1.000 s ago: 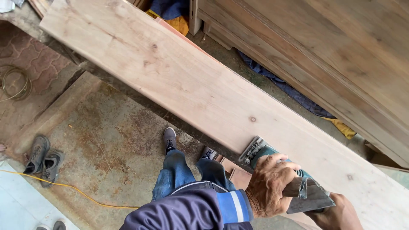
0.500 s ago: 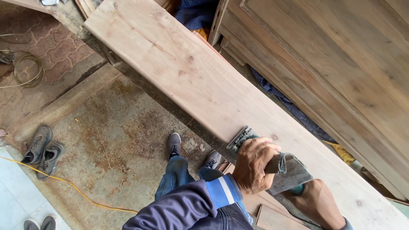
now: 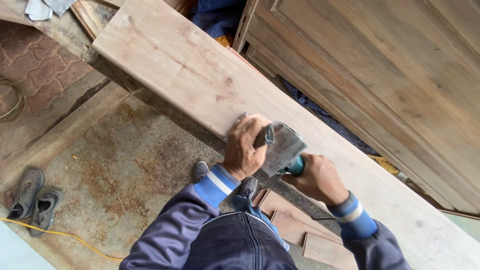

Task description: Sanding a long wooden plank using an orbital sander and manual sandpaper.

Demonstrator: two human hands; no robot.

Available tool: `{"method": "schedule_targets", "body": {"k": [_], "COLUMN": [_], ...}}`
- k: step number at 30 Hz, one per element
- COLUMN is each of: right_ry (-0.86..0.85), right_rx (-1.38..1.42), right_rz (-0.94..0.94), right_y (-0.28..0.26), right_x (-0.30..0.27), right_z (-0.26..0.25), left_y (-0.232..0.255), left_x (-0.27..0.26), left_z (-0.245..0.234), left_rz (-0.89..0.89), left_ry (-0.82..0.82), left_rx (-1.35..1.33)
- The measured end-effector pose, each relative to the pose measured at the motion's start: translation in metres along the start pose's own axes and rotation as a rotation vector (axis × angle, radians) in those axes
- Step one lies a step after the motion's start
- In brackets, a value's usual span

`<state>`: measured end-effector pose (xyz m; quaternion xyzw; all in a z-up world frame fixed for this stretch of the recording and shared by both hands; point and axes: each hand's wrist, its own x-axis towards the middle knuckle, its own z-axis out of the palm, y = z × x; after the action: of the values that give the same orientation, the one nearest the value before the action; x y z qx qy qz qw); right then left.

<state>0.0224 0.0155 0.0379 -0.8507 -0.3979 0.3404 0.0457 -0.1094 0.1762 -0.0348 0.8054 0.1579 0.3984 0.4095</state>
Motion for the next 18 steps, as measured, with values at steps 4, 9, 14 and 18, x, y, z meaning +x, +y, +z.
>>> {"method": "schedule_targets", "body": {"k": [4, 9, 14, 18], "right_ry": [0.045, 0.088, 0.111, 0.122], "right_rx": [0.107, 0.087, 0.071, 0.124], "right_rz": [-0.108, -0.148, -0.125, -0.098], "right_y": [-0.045, -0.097, -0.109, -0.071], "right_x": [0.032, 0.062, 0.072, 0.059], "right_z": [-0.001, -0.010, -0.016, -0.014], "left_y": [-0.047, -0.055, -0.076, -0.072], "left_x": [0.017, 0.053, 0.065, 0.057], "left_z": [-0.035, -0.089, -0.091, -0.052], "left_rz": [-0.010, -0.009, 0.021, -0.025], "left_ry": [0.008, 0.015, 0.007, -0.036], "left_rx": [0.031, 0.063, 0.128, 0.035]}}
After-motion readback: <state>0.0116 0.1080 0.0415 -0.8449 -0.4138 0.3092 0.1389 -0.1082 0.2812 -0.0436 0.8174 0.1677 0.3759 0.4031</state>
